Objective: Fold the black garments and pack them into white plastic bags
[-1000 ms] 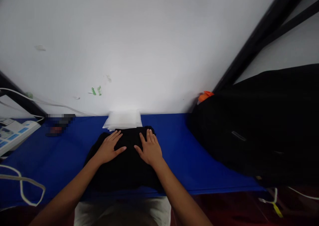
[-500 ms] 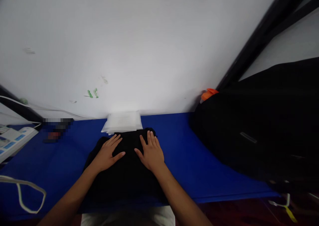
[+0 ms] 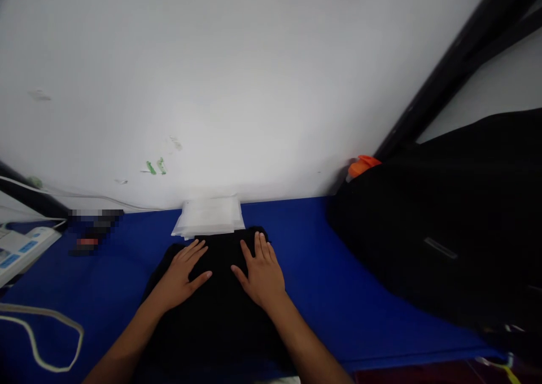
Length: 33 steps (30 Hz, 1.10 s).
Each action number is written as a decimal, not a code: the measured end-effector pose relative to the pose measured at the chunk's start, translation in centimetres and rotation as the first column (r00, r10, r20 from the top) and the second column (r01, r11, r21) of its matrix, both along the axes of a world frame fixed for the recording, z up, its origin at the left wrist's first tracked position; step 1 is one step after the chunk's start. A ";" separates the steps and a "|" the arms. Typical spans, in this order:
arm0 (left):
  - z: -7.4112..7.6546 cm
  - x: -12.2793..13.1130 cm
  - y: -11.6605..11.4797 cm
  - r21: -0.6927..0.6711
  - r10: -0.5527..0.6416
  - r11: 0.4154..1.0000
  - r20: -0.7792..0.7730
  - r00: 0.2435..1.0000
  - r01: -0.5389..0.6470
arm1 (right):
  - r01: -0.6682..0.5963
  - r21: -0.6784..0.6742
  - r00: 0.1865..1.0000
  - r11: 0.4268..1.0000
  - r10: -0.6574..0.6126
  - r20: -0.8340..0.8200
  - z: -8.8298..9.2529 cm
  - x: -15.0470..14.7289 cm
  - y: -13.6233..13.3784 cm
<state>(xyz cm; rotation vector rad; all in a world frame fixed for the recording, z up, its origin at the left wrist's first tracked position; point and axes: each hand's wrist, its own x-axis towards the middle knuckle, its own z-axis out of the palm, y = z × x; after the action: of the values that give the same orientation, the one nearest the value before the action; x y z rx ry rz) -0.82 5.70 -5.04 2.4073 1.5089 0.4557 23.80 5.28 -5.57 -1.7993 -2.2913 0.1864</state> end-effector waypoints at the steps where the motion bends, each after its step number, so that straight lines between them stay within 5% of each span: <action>1: 0.0 0.0 0.0 -0.004 -0.003 1.000 -0.003 1.000 0.003 | 0.001 -0.007 1.000 1.000 -0.001 0.001 0.0 0.0 0.0; 33: 0.7 0.5 -0.7 -0.074 0.007 0.997 -0.083 0.997 -0.014 | -0.056 -0.044 0.996 0.997 0.053 -0.066 0.8 1.5 0.4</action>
<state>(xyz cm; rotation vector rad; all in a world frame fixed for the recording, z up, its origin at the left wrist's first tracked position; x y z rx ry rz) -0.33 4.98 -4.33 2.3887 1.5446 0.2994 25.25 5.71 -4.74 -1.7267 -2.3105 0.3045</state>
